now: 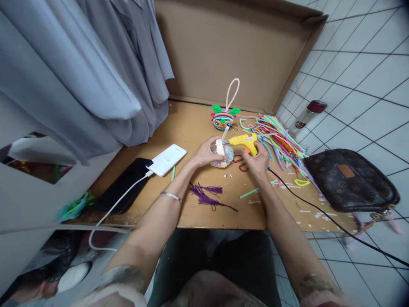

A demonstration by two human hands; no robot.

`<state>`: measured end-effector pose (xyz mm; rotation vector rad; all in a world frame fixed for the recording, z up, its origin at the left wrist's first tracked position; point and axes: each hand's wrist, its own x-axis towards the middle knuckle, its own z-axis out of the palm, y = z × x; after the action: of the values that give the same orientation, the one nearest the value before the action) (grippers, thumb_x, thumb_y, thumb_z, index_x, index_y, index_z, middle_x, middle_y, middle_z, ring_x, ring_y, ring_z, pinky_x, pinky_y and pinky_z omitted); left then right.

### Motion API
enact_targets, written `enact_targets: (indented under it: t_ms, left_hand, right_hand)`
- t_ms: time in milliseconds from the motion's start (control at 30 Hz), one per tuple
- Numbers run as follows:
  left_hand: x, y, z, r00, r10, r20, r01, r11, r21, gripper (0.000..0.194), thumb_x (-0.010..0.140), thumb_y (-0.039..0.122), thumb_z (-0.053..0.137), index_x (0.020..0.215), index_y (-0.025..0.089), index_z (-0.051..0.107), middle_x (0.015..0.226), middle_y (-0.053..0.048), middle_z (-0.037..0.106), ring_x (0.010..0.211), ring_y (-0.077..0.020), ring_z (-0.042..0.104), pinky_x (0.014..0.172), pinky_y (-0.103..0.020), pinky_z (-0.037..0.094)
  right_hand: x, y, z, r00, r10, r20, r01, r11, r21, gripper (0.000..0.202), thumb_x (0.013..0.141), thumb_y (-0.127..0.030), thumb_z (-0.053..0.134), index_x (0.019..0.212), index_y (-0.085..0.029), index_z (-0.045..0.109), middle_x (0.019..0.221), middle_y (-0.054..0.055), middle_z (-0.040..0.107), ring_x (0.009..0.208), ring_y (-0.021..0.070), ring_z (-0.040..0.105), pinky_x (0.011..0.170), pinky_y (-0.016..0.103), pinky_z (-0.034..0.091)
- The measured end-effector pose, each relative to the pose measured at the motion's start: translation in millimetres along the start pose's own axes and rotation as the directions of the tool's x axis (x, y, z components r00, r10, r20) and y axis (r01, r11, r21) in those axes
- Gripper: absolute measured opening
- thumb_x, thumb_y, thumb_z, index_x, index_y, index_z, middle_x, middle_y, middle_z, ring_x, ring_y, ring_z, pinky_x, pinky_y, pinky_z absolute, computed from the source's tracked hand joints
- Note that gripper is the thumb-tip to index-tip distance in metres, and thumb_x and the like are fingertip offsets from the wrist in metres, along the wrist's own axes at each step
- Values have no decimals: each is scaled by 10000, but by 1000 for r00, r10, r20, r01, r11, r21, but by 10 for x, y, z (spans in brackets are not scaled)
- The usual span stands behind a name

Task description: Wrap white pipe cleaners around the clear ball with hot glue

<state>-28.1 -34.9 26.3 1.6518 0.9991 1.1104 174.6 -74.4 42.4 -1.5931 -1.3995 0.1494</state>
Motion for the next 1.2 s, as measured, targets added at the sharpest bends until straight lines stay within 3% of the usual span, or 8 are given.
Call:
enact_targets:
  t_ms: [267,567,1000,1200]
  left_hand:
    - [14,-9,-10,1000,-10,-7,10,1000,22,788,523,306,851,1253,178,582,1032,-55,663,895,-188,601,878,-337,490]
    - [13,-21,-4,1000,2,-1,-2,1000,4,789,528,302,856,1254,165,580,1041,-59,662,904,-186,602,879,-335,497]
    - [0,9,-6,1000,-18,10,19,1000,-24,792,525,290,852,1255,170,569,1031,-60,659,892,-183,599,877,-338,492]
    - [13,-11,-5,1000,-19,1,19,1000,-17,785,524,287,852,1250,181,574,1034,-57,661,902,-188,607,887,-341,491]
  right_hand:
    - [-6,-52,-25,1000,-3,1,3,1000,16,266,715,-431,631,864,-216,583,729,3,657,620,164,650,544,257,507]
    - [67,35,-20,999,-47,-19,45,995,-90,269,684,-408,637,875,-224,590,841,19,686,817,203,647,788,339,523]
    - [66,46,-19,998,-60,-26,57,993,-105,274,691,-416,632,887,-230,586,831,15,683,810,212,665,758,346,529]
    - [37,5,-17,999,-43,-30,41,998,-55,251,697,-413,656,836,-221,574,745,6,659,711,183,667,621,278,517]
